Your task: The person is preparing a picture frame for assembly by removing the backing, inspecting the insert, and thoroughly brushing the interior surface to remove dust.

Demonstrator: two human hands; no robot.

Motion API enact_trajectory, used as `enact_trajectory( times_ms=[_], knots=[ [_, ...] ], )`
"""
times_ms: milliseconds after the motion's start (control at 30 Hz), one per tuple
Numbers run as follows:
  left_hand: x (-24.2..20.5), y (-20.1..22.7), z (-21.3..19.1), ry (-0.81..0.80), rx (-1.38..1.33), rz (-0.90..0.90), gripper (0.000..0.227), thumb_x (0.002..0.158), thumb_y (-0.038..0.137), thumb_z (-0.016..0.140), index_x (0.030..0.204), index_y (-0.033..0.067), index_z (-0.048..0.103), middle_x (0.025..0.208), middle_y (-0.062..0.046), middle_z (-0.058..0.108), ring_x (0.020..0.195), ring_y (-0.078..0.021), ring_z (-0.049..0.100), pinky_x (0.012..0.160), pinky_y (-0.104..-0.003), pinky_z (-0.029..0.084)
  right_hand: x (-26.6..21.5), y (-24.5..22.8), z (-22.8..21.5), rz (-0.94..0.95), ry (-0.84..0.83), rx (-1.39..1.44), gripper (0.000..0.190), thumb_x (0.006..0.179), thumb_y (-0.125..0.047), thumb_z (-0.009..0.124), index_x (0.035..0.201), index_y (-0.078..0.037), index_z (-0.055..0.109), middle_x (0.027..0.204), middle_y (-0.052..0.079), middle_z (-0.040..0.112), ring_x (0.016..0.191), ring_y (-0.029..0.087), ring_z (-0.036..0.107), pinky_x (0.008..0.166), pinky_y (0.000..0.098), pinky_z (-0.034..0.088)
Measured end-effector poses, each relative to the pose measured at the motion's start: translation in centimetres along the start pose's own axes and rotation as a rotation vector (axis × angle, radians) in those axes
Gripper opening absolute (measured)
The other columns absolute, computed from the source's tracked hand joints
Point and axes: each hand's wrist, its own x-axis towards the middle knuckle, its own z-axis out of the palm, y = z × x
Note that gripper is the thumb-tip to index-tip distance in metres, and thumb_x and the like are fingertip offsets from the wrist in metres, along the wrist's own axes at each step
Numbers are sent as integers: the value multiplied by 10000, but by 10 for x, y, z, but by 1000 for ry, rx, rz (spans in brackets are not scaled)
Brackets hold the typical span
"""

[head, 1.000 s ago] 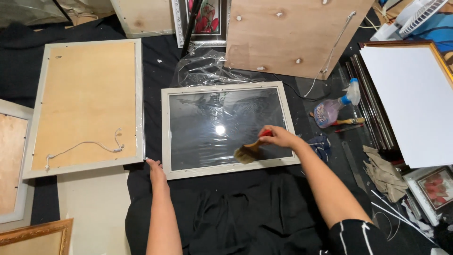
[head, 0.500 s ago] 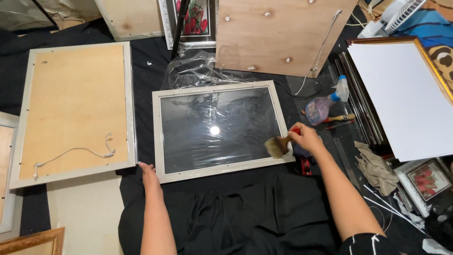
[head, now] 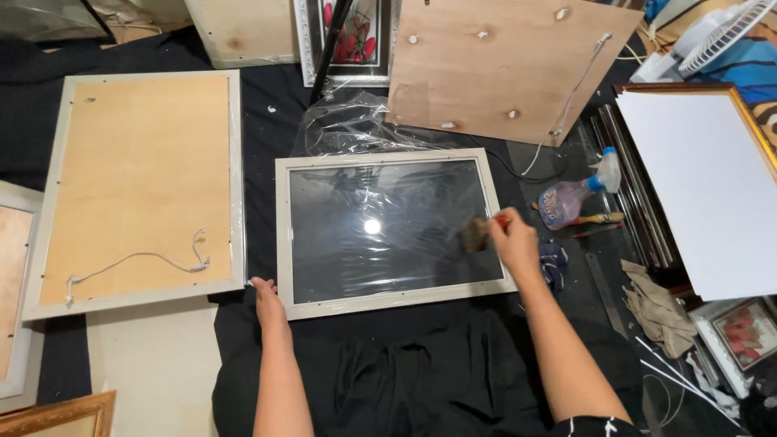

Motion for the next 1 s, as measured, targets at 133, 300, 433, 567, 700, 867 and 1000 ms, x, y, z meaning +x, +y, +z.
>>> enact_trajectory(
  times_ms=[133, 300, 433, 567, 700, 867, 1000],
  knots=[
    [-19, 23, 5, 6, -54, -7, 815, 1110, 629, 225, 1496, -48, 463, 1532, -324, 435, 1488, -468, 332, 1241, -561, 255, -53, -100, 98, -31, -227, 400, 156, 921, -271, 738, 1067, -217, 743, 935, 193, 768, 961, 386, 741, 858, 474, 583],
    [-14, 14, 0, -54, -83, -45, 881, 1086, 726, 186, 1532, 16, 457, 1562, -256, 428, 1506, -466, 285, 1247, -578, 209, -89, -178, 188, 175, -629, 891, 212, 899, -142, 718, 1081, -41, 753, 1055, 268, 715, 955, 299, 724, 799, 390, 656],
    [-24, 27, 0, -42, -69, -69, 862, 1093, 695, 185, 1523, 3, 464, 1573, -263, 413, 1515, -463, 272, 1253, -575, 198, -54, -196, 235, 39, -565, 716, 234, 896, -251, 761, 1087, -115, 763, 944, 199, 738, 915, 297, 716, 758, 451, 611],
    [6, 1, 1, -24, -55, -90, 863, 1081, 746, 206, 1488, 59, 532, 1543, -198, 475, 1508, -417, 310, 1257, -536, 213, -24, -218, 231, 67, -444, 660, 201, 902, -330, 724, 1054, -208, 774, 888, 137, 766, 868, 250, 738, 783, 384, 604],
    [16, -9, 1, -39, -65, -90, 861, 1096, 745, 185, 1509, 64, 513, 1546, -197, 463, 1514, -420, 291, 1252, -555, 203, -2, -193, 234, 60, -369, 703, 187, 906, -246, 752, 1062, -143, 772, 930, 215, 749, 878, 292, 739, 775, 412, 600],
    [9, 4, 2, -27, -14, -106, 831, 1098, 707, 194, 1494, 60, 531, 1544, -187, 484, 1507, -400, 323, 1256, -530, 225, 42, -81, 156, 135, -249, 535, 219, 910, -291, 744, 1086, -161, 757, 921, 173, 742, 906, 283, 722, 825, 426, 591],
    [23, -9, 4, 4, 69, -78, 831, 1105, 728, 188, 1469, 96, 587, 1503, -145, 541, 1490, -395, 347, 1262, -517, 204, 76, 25, 78, 124, -75, 250, 180, 931, -338, 743, 1080, -242, 773, 924, 141, 762, 947, 339, 725, 839, 456, 556]
  ],
)
